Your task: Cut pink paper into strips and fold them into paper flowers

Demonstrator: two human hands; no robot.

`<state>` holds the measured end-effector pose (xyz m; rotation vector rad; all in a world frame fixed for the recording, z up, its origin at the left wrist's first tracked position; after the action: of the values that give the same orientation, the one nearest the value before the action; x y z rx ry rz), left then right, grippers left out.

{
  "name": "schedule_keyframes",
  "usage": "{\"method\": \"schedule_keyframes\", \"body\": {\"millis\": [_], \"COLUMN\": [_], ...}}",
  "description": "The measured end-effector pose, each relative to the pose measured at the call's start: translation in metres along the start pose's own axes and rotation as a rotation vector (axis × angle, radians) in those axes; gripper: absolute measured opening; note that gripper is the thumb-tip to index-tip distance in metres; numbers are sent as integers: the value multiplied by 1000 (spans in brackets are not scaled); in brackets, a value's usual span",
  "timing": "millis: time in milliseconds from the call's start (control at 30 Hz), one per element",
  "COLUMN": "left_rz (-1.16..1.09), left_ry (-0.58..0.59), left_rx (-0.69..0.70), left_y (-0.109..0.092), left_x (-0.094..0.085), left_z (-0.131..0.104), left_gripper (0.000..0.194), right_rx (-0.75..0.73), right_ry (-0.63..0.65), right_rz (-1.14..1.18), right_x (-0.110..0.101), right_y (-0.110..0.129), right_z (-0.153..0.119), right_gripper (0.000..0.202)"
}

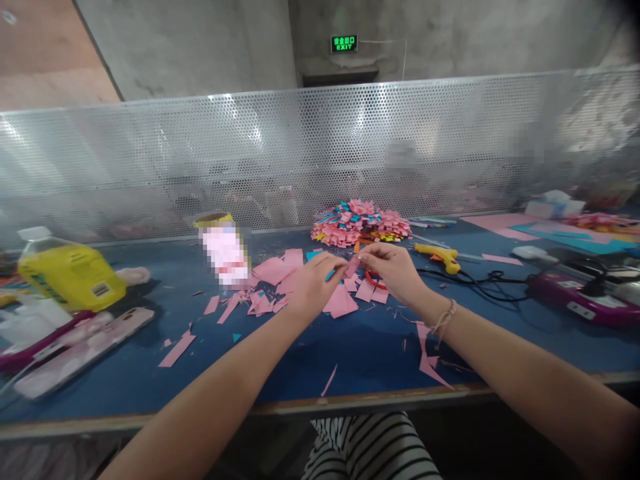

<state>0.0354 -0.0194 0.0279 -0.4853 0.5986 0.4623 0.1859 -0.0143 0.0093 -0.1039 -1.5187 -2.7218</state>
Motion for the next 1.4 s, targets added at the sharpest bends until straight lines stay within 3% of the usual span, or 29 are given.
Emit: {"method": "schedule_keyframes", "body": {"millis": [200, 367, 700, 1067, 1400], "left_rz": [6, 4, -341, -599, -564], "left_ry": [-32, -19, 46, 1, 19], "left_rx": [57, 26, -286, -437, -550], "left_y": [-2, -3, 4, 12, 15], "left_x": [-2, -3, 12, 16, 12], "left_z": [-1, 1, -2, -1, 2], "left_gripper": [17, 14, 16, 16, 12], "right_rx": [-61, -69, -21, 135, 192], "right_ry": [-15, -20, 33, 33, 38], "right_rz": [-39, -44, 72, 172, 291], "right_x": [-3, -4, 3, 9, 11], "right_y": [1, 0, -4, -8, -12], "right_z": [-1, -1, -3, -4, -4], "right_gripper": [12, 14, 11, 14, 15]}}
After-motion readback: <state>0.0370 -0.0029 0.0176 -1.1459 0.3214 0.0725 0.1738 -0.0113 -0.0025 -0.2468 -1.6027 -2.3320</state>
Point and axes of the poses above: each hand's wrist, its own z-axis towards the middle knuckle, its own x-axis out of the palm, y = z × x, the point moved 3 cm from there along z, towards the middle knuckle, and after that the axes turned 4 degrees about -x, right-handed, at the moved point
